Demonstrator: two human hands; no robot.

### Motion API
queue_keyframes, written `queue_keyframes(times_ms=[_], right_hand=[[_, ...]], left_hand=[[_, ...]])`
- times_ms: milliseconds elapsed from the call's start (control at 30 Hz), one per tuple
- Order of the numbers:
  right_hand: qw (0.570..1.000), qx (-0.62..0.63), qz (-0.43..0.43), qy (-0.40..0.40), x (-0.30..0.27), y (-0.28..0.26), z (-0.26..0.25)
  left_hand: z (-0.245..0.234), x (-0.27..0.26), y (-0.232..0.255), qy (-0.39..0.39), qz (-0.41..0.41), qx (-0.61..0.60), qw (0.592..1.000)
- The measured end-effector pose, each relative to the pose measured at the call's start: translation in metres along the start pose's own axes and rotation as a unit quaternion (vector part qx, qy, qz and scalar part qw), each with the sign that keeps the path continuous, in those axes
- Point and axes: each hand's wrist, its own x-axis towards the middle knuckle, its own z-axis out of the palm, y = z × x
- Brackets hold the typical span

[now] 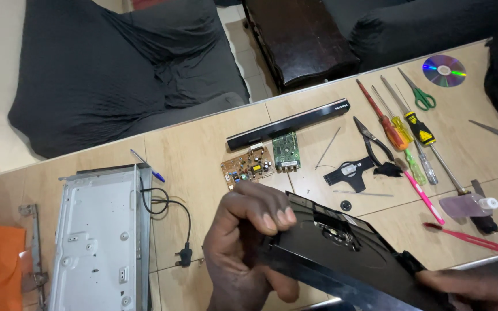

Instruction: The person disassembles a black electronic component, likely a DVD drive, using a screwdriver to remove screws and separate the casing. They manipulate internal parts and wires while working on a wooden table with other electronic components and tools nearby.

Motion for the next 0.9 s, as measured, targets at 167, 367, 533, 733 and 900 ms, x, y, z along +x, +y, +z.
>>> queue_keyframes(times_ms=[167,367,533,733,900], right_hand=[[0.864,0.045,-0.174,-0.471,0.066,0.016,0.041],[0.978,0.150,-0.111,0.096,-0.037,-0.151,0.106],[0.944,0.245,-0.079,0.208,-0.048,-0.222,0.141],[0.925,0.206,-0.006,0.318,-0.044,-0.254,0.156],[0.916,0.250,-0.087,0.302,-0.045,-0.253,0.162]], left_hand=[[-0.005,0.001,-0.005,-0.009,0.019,-0.018,1.000],[-0.007,0.002,-0.002,0.012,0.037,0.062,0.997],[-0.005,0.001,0.002,0.018,0.040,0.081,0.996],[-0.004,-0.001,0.008,0.029,0.029,0.109,0.993],[-0.005,0.000,0.008,0.021,0.010,0.087,0.996]])
